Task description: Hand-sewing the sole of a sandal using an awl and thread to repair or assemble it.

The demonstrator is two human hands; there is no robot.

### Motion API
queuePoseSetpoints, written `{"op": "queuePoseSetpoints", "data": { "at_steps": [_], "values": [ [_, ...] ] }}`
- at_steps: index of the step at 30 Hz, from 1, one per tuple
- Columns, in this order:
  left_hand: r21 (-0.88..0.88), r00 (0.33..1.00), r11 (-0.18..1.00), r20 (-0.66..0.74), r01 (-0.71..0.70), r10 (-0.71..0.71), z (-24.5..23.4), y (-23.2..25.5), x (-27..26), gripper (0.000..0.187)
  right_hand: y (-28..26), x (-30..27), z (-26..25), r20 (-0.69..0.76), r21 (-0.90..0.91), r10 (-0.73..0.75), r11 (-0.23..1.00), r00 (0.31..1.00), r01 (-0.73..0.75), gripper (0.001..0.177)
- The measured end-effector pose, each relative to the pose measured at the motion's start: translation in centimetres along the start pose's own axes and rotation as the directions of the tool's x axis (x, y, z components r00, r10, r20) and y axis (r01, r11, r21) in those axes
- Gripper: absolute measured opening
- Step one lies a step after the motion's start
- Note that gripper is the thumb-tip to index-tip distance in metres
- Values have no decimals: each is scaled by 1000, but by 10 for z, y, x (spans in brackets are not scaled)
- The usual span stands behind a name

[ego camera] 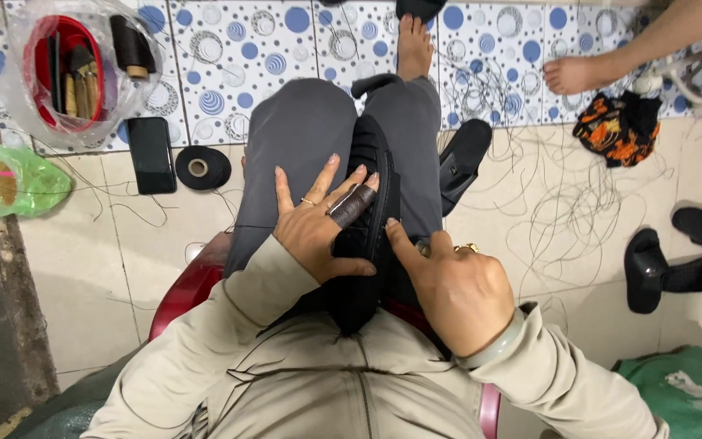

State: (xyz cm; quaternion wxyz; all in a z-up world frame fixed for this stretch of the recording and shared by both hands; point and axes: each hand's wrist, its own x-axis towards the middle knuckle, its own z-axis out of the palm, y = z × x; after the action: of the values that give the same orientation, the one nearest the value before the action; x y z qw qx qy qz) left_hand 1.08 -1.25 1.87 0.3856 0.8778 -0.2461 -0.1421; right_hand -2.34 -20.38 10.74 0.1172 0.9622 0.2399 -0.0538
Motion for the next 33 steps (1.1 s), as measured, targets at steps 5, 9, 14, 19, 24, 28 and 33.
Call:
{"op": "queuePoseSetpoints", "data": {
  "at_steps": [5, 9, 14, 19, 24, 28, 33],
  "values": [
    [-44, 1000, 999, -11, -2, 2, -3, 0, -6, 107, 32, 14, -9, 219, 466, -63, 884, 974, -47, 45],
    [-76, 1000, 997, -27, -18, 16, 4, -9, -6, 106, 43, 15, 33, 78, 613, -171, 785, 982, 88, 47],
    [-99, 1000, 995, -17, -20, 18, 4, -17, 1, 107, 32, 26, 53, -4, 658, -134, 746, 991, 104, 50],
    [-13, 1000, 999, 11, -29, 29, 3, -13, -1, 109, 30, 27, 56, 35, 657, -83, 752, 996, 40, 54],
    [326, 837, 939, -477, -113, 266, 1, -23, -15, 45, 40, 11, 64, 46, 717, -59, 697, 997, 8, 57],
    [182, 823, 977, -534, -111, 193, -1, 10, -34, 7, 30, 21, 44, 23, 699, -54, 715, 998, 23, 56],
    [-643, 953, 740, -302, -199, -6, -37, 22, -25, 15, 19, 30, 23, -41, 501, -127, 855, 991, 131, 42]
  ]
}}
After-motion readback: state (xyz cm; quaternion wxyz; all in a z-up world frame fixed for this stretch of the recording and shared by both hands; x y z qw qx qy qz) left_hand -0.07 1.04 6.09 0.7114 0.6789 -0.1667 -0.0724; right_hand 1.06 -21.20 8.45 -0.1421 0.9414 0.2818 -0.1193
